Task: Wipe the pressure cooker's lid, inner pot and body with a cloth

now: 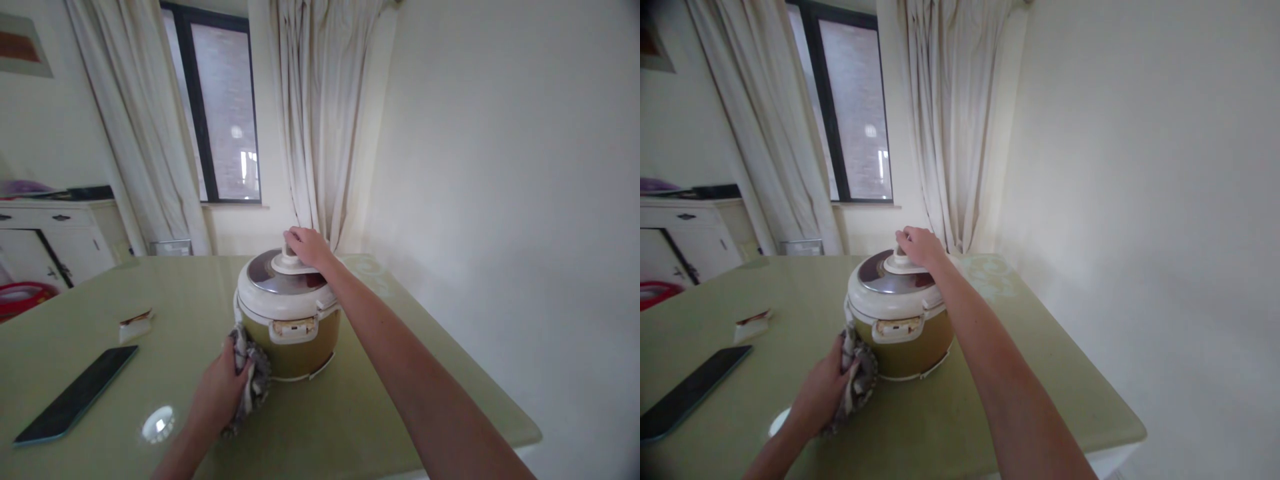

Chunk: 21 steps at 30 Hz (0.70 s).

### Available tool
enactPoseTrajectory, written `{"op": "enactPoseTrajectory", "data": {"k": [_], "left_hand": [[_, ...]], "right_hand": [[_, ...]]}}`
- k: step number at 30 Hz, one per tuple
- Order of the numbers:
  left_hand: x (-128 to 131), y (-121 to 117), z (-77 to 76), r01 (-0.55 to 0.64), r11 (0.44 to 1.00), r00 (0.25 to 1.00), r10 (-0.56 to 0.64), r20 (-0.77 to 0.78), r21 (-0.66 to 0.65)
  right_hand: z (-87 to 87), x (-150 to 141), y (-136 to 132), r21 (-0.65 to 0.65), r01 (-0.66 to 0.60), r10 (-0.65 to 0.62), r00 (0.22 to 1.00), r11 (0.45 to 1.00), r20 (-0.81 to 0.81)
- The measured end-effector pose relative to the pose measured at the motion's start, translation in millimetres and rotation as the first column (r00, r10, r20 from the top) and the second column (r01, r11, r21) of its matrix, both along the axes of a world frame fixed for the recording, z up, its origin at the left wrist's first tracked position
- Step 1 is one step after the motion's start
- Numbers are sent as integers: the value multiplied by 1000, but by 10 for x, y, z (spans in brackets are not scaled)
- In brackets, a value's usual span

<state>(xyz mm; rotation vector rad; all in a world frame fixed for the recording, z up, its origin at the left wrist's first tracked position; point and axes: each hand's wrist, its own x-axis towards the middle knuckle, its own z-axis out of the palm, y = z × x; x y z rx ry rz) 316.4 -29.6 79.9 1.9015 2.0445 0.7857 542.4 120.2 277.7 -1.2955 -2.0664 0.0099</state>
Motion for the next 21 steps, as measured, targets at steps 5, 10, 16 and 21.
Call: {"op": "enactPoseTrajectory", "data": {"k": [5,10,16,21], "left_hand": [[412,-303,-9,-54,977,946,117,-304,206],[510,-313,-222,209,747,865,160,-476,632],[878,-193,-297,474,418,865,-55,-499,775],[1388,18,-104,836,158,548,-190,-815,525]], "right_hand": [[-13,0,15,1,11,-11,1000,1000,9],[-1,5,-2,-3,4,-4,1000,1000,11],[9,2,-29,1,8,-8,1000,1000,11],[8,6,-37,7,5,-5,1000,1000,15]]}}
